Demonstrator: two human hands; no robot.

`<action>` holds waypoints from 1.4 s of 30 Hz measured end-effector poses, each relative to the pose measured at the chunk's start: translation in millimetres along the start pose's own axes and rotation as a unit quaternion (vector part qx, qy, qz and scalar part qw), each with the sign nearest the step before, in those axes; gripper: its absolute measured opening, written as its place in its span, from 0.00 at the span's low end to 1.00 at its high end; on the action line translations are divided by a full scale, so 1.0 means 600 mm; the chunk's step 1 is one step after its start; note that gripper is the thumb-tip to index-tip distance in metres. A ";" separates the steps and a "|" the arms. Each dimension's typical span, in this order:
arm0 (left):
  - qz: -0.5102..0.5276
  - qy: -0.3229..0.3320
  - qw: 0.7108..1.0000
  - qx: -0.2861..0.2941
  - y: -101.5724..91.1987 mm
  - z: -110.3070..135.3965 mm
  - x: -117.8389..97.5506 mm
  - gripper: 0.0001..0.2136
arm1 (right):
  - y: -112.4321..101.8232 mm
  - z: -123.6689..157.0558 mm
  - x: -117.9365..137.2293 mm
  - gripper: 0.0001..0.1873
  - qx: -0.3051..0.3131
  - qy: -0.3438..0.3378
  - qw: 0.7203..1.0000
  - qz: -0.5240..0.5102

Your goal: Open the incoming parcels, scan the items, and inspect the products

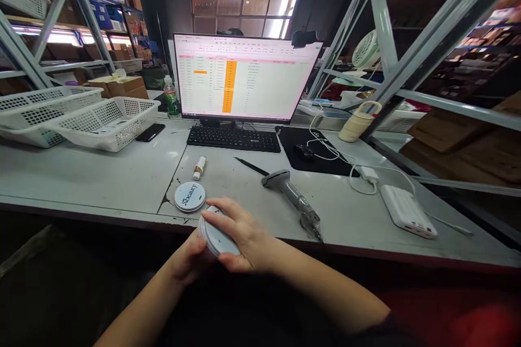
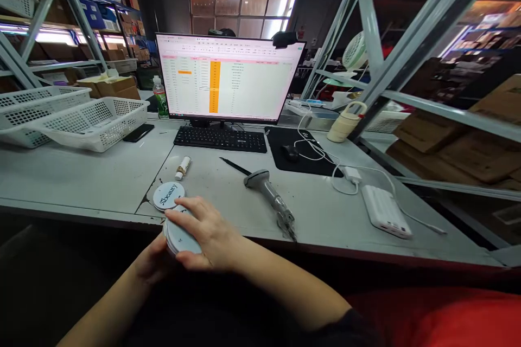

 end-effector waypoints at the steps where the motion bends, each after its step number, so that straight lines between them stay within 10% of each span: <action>1: -0.029 0.014 0.999 -0.013 -0.004 0.000 -0.006 0.34 | 0.002 0.005 -0.011 0.43 0.005 0.039 0.999 0.006; 8: -0.005 0.008 0.998 -0.061 -0.006 -0.006 -0.014 0.35 | 0.004 0.008 -0.011 0.41 -0.001 0.022 0.999 -0.036; 16: 0.204 -0.269 0.935 0.107 0.082 0.009 0.023 0.47 | -0.019 -0.006 0.000 0.41 0.019 -0.083 0.990 -0.111; 21: 0.216 -0.251 0.937 0.114 0.099 -0.010 0.001 0.43 | -0.047 -0.009 -0.042 0.41 -0.024 0.014 0.986 -0.164; 33: 0.053 -0.121 0.990 0.042 0.051 -0.017 -0.020 0.35 | -0.044 -0.012 -0.019 0.37 0.000 -0.016 0.993 -0.116; 42: 0.168 -0.202 0.961 0.091 0.087 -0.017 -0.008 0.42 | -0.046 -0.011 -0.024 0.38 -0.011 -0.022 0.990 -0.140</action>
Point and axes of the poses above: each hand's wrist, its own z-axis away from the middle knuckle, its own y-axis out of the palm, x = y × z, the point moved 10 cm from there along -z, towards the middle knuckle, and after that the axes turned 4 degrees about -x, right-handed, at the moved point
